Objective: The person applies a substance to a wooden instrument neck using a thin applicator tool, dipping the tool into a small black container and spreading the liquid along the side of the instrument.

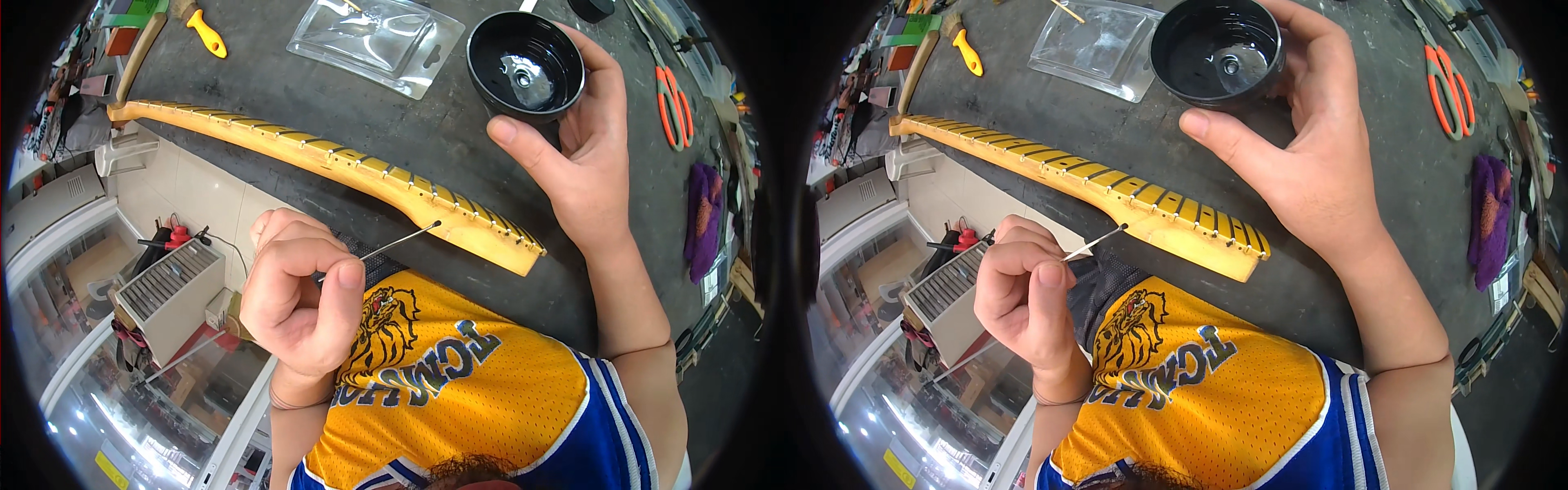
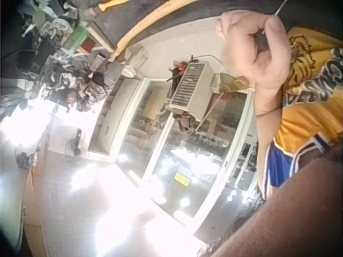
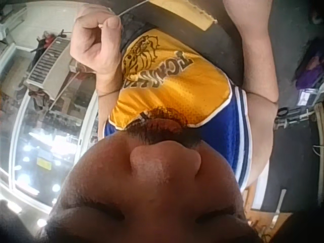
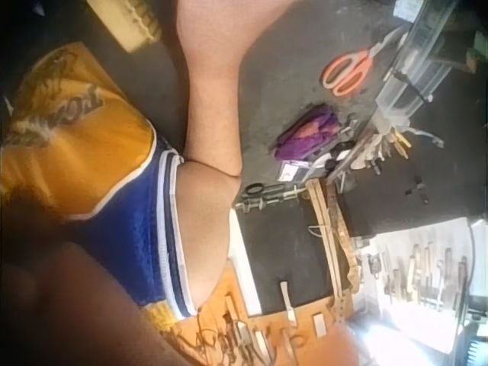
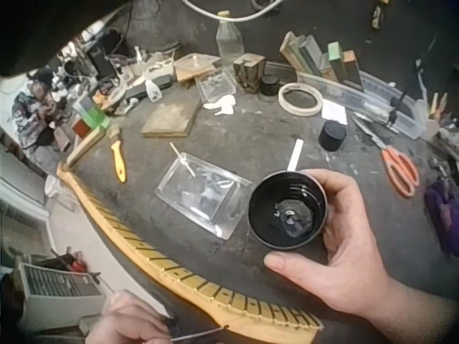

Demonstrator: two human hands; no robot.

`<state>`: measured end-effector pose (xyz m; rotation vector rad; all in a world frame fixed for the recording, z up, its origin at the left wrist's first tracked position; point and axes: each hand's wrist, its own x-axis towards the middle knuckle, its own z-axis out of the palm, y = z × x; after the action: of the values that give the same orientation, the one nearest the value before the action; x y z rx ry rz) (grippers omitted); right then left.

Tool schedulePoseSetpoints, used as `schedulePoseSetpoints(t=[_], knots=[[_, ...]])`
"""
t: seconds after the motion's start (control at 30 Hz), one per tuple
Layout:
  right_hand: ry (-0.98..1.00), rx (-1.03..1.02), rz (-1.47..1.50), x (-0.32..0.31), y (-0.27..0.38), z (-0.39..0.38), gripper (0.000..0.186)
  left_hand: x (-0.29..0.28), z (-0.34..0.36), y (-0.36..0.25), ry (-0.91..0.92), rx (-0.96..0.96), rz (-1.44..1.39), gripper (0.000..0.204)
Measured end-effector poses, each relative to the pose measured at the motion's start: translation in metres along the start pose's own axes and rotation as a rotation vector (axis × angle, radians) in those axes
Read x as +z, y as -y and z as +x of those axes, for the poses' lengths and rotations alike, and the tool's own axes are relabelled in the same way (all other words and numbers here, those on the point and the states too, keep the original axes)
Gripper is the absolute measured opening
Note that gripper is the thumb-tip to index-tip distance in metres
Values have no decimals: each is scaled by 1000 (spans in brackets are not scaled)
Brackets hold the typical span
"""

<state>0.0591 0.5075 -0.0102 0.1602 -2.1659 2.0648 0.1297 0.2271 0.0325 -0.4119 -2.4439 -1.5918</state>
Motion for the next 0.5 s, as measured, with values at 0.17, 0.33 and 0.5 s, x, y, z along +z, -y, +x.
schedulePoseSetpoints(t=[0.17,0.33,0.5], knots=[[7,-19,-15,-2,-2,1,90,3,1,-1,-5,7,0,17],[0,-1,-14,1,1,-1,89,3,0,2,-5,20,24,13],[0,-3,-10,1,0,0,89,3,1,4,-13,38,71,13]])
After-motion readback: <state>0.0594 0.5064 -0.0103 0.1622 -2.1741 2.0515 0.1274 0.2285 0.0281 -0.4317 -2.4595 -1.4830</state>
